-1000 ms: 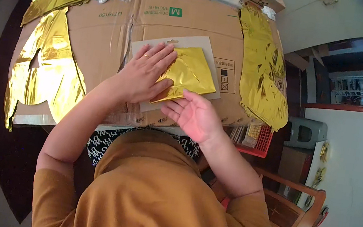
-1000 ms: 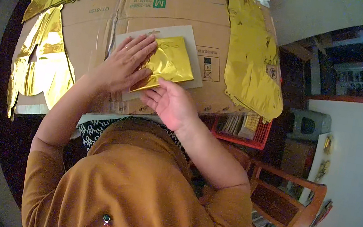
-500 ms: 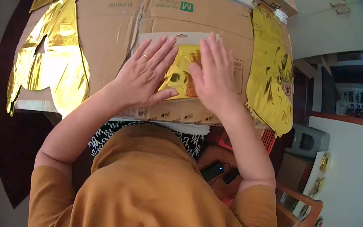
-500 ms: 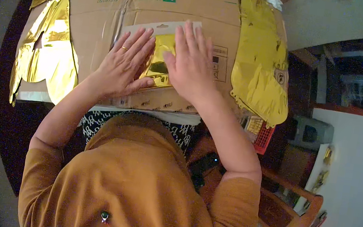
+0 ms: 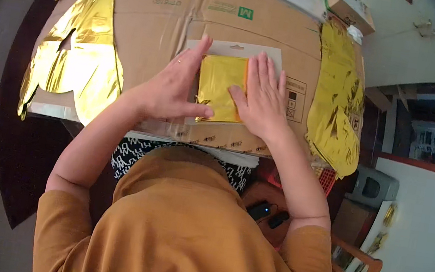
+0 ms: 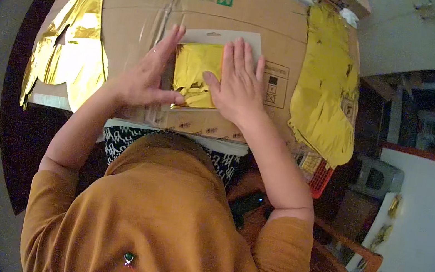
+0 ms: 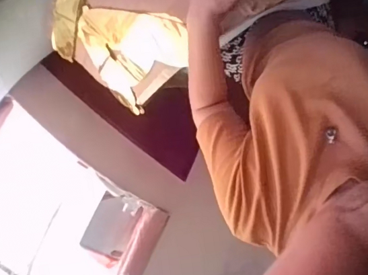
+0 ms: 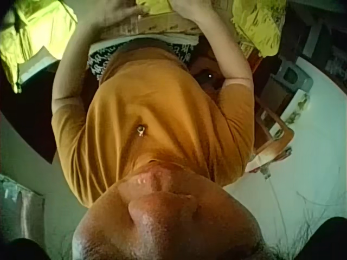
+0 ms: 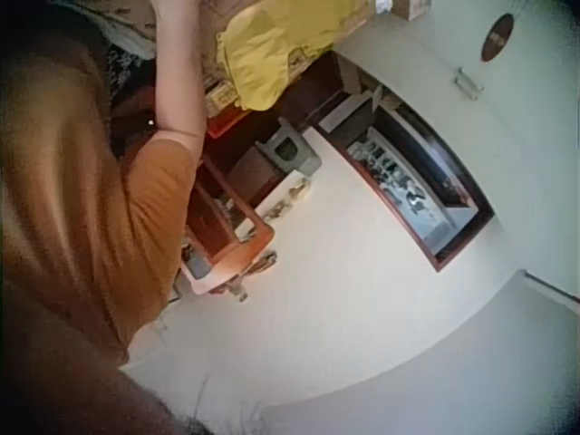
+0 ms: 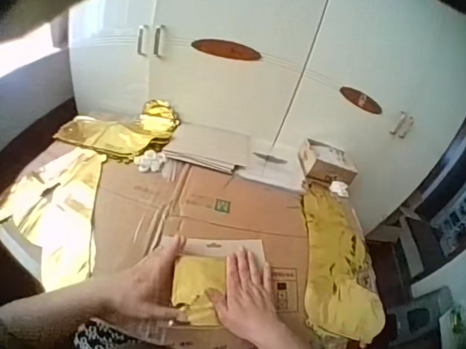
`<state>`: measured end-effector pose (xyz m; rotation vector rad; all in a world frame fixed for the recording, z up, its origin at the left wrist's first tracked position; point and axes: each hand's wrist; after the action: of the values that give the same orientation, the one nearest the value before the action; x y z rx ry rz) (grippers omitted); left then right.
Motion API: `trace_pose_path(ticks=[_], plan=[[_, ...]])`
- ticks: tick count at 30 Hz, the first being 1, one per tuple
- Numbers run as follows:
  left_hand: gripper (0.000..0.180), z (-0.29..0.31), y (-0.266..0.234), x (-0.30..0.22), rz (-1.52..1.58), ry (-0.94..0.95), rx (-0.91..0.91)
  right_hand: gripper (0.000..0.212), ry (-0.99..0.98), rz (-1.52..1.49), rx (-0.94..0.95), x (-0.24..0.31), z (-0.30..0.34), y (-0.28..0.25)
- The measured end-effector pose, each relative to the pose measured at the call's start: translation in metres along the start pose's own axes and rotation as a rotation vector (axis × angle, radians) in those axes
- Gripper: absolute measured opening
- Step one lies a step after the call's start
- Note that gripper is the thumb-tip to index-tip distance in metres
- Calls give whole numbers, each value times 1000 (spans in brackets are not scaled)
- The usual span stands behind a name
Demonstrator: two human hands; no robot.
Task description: Folding and packaging gold foil balloons into plastic sleeves.
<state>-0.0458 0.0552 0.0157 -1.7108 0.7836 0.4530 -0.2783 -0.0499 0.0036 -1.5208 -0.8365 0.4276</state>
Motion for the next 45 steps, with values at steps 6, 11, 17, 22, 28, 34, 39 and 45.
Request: trace_pose_path(ticks=[6,11,17,22,28,34,39,45], plan=[[95,8,-30,-12,-134,-62,-49,74,55,-512,-68,-24,-2,-28],[84,-12,9,-55,-364,-8,-103,67,-7,-517,-104,-42,-2,-47],[96,-11,53,-28,-573,-13,-101,75,-61,-134,-58,-14,-4,-6],[97,-3,54,-20,-570,-45,-112,78,-71,-40,-47,-6,-2,3],[98,-2,50,-20,-566,-54,-91,80,-61,15,-18,-4,-2,-2],[99,-7,46,-25,-533,-84,-32,78,-94,16,-22,-14,-6,-6],[100,-7,40,-30,-519,-142,-1,57,243,-621,-54,-72,-109,-42],[100,-9,35,-31,-425,-92,12,60,568,-136,-277,-205,-274,-33]])
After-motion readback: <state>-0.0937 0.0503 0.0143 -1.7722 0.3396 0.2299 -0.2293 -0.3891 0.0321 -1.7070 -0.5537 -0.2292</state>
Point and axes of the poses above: each hand's wrist, its own z-axis away from the middle knuckle, its own y-axis out of the palm, x = y × z, and after that the axes turned 5 degrees about -x, right-handed
